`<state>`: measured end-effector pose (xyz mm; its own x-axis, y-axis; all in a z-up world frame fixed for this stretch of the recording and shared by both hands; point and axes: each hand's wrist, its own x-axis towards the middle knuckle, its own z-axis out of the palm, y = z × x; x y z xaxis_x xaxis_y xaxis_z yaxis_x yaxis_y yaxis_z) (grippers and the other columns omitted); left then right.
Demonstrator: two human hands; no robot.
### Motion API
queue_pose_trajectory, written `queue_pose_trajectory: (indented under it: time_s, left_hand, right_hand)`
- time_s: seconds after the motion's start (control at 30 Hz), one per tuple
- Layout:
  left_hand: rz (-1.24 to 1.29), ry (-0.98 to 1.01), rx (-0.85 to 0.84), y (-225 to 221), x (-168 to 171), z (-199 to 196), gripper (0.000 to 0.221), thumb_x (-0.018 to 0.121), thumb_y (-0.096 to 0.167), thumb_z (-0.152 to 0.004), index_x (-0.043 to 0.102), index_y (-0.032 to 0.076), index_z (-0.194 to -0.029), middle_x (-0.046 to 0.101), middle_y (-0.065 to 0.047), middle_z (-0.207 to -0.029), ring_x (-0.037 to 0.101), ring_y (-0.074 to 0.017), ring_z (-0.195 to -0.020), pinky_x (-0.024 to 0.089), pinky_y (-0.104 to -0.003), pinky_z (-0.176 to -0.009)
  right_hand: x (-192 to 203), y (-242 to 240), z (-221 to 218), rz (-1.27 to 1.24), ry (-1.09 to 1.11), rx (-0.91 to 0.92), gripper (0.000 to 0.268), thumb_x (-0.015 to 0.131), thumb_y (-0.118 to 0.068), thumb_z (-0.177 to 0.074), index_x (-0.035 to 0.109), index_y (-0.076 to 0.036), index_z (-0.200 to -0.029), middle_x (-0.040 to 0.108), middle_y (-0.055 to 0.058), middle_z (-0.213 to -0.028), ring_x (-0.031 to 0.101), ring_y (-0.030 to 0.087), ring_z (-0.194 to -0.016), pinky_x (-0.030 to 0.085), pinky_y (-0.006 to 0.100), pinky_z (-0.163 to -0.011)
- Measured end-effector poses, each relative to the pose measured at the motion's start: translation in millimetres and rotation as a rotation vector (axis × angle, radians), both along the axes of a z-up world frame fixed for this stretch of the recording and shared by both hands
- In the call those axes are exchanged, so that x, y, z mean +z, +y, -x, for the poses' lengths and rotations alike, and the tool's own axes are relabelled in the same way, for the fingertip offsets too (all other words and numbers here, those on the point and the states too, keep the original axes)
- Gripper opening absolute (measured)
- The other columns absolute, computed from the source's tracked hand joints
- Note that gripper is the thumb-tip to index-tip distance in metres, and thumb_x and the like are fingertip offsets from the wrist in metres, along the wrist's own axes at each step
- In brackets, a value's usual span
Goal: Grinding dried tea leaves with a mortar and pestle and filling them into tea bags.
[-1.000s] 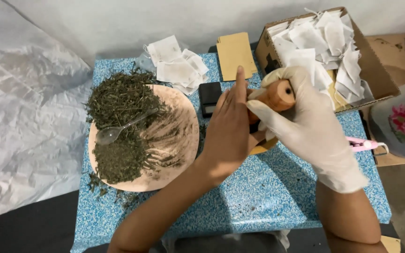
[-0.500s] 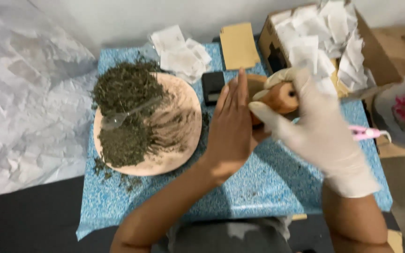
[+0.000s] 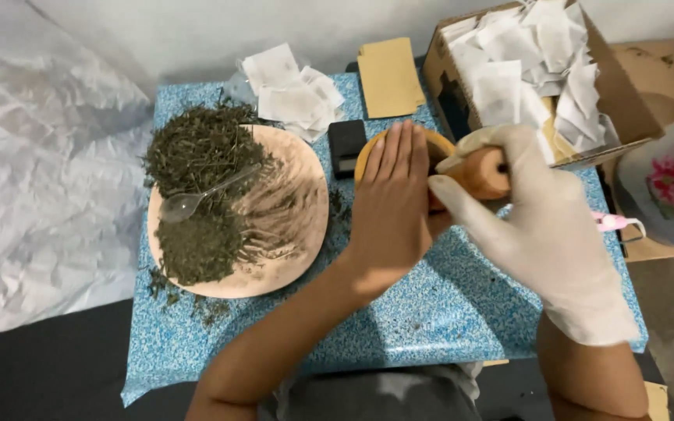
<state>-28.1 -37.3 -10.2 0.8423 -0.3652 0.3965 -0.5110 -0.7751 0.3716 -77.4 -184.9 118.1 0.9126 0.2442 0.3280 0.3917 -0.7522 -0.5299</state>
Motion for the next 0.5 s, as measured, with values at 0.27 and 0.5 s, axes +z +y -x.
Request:
queue_pose_trajectory:
  time_s: [0.27,0.5]
  left_hand:
    - [-0.127,-0.009,0.041,-6,3,-5,0.116,0.072,0.074,-0.096,0.035,-0.005,-0.172,0.038,-0.023,-0.182,0.032,-0.0365,-0.172,0.017,-0.05,-0.144]
    - [-0.205,-0.008,-0.033,-7,0,-28,0.119,0.088,0.051,-0.091,0.025,-0.007,-0.174,0.035,-0.024,-0.182,0.027,-0.0389,-0.173,0.019,-0.053,-0.144]
  right_hand:
    - [-2,-12,4,0.072,-0.024,-0.072,0.051,0.081,-0.032,-0.105,0.058,-0.001,-0.139,0.082,0.015,-0.116,0.081,0.026,-0.083,0.061,0.035,-0.066]
    - [-13,-14,-13,0.087,-0.136,-0.075,0.04,0.083,-0.02,-0.114,0.055,0.003,-0.131,0.076,0.011,-0.097,0.073,0.022,-0.07,0.057,0.033,-0.062]
